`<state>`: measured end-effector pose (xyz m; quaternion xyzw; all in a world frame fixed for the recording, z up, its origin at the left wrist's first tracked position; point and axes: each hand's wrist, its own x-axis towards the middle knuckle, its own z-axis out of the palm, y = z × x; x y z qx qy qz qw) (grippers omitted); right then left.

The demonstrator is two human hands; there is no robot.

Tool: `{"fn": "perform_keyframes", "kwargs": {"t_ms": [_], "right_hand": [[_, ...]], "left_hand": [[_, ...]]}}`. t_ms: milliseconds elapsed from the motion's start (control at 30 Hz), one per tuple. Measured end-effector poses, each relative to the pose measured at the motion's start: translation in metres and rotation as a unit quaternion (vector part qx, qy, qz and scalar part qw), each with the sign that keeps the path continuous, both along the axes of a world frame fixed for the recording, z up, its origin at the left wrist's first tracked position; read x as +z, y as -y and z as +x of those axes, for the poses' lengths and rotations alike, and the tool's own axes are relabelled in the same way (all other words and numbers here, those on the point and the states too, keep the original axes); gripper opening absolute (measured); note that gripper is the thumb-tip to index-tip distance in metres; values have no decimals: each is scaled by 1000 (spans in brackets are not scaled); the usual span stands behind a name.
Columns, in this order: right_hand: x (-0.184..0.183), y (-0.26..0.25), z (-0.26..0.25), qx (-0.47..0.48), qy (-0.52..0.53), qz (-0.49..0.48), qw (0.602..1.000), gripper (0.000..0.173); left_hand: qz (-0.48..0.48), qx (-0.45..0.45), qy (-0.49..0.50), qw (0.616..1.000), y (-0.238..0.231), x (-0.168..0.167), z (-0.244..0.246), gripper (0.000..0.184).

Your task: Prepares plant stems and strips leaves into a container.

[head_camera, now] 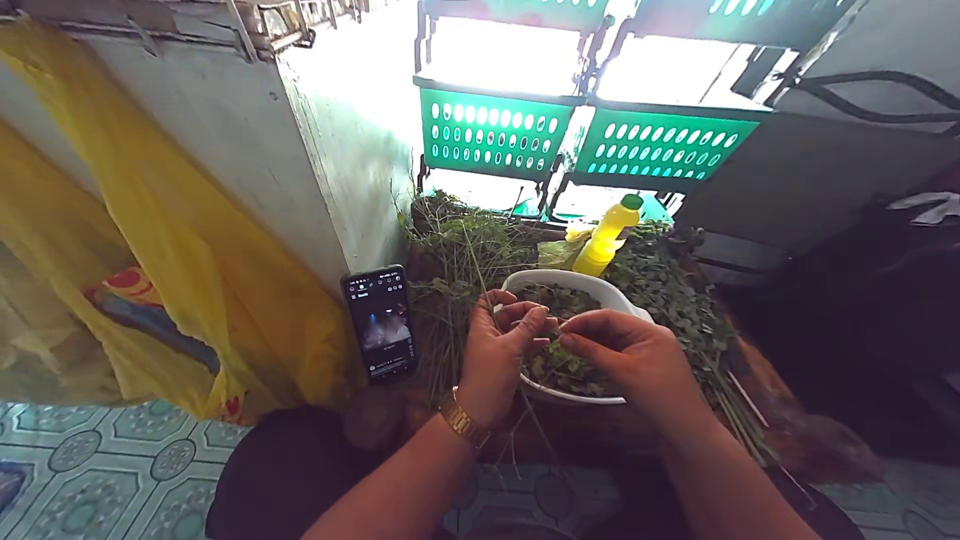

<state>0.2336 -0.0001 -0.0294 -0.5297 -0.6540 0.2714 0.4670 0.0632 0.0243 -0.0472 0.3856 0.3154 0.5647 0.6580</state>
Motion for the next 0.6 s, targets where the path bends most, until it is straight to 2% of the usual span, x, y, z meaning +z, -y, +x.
{"fn": "perform_keyframes", "kwargs": {"t_ms": [233,600], "right_hand": [[4,1,-4,-5,-21,14,1000,11],[12,4,-2,-2,-33,10,999,12]], "left_hand": [[38,-54,-46,997,2,-1,-2,53],[49,-63,-104,991,-2,3,-8,47]]}}
